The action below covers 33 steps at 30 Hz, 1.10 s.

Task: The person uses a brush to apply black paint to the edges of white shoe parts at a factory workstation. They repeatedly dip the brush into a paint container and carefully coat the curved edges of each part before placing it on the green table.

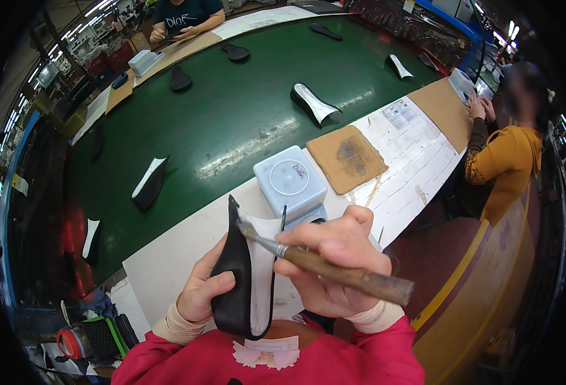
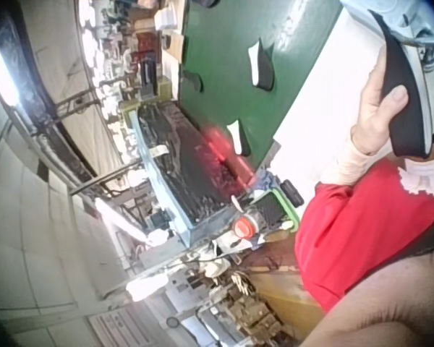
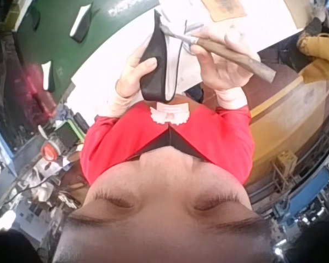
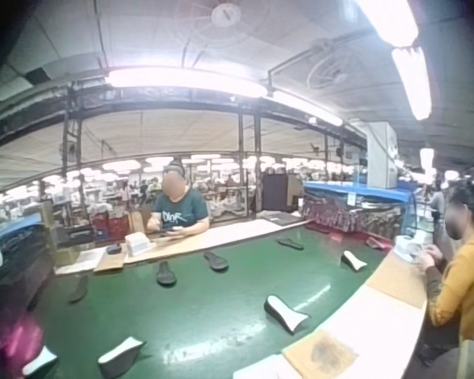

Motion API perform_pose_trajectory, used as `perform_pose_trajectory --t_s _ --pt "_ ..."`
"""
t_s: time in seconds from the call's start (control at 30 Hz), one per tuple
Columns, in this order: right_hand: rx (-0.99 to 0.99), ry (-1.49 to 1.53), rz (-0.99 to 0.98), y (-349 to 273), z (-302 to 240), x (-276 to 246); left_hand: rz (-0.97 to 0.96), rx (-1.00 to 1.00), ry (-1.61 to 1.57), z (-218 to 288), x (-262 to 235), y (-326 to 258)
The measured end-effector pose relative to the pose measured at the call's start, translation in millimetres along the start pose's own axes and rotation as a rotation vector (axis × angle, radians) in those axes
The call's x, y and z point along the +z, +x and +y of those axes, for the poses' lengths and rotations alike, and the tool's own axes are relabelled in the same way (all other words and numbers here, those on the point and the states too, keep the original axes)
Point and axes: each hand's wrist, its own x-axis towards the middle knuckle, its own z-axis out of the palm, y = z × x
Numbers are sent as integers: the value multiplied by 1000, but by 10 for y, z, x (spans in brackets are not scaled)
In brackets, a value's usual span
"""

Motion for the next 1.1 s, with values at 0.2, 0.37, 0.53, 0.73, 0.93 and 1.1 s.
perform_pose_trajectory --t_s 0.2,0.37,0.53,0.73,0.93,1.1 --pt "56 147 -10 31 -50 -95 -57 -7 -16 8 -33 -26" --pt "282 450 353 140 -8 -59 -202 -83 58 24 -70 -30" --pt "439 620 391 247 -31 -102 -255 -9 234 40 -71 -16" --pt "588 652 430 284 -14 -26 -326 58 335 74 -84 -2" --pt "580 809 356 298 -14 -72 -319 76 381 84 -83 -10" --pt "617 696 436 334 -20 -91 -426 252 500 96 -110 95"
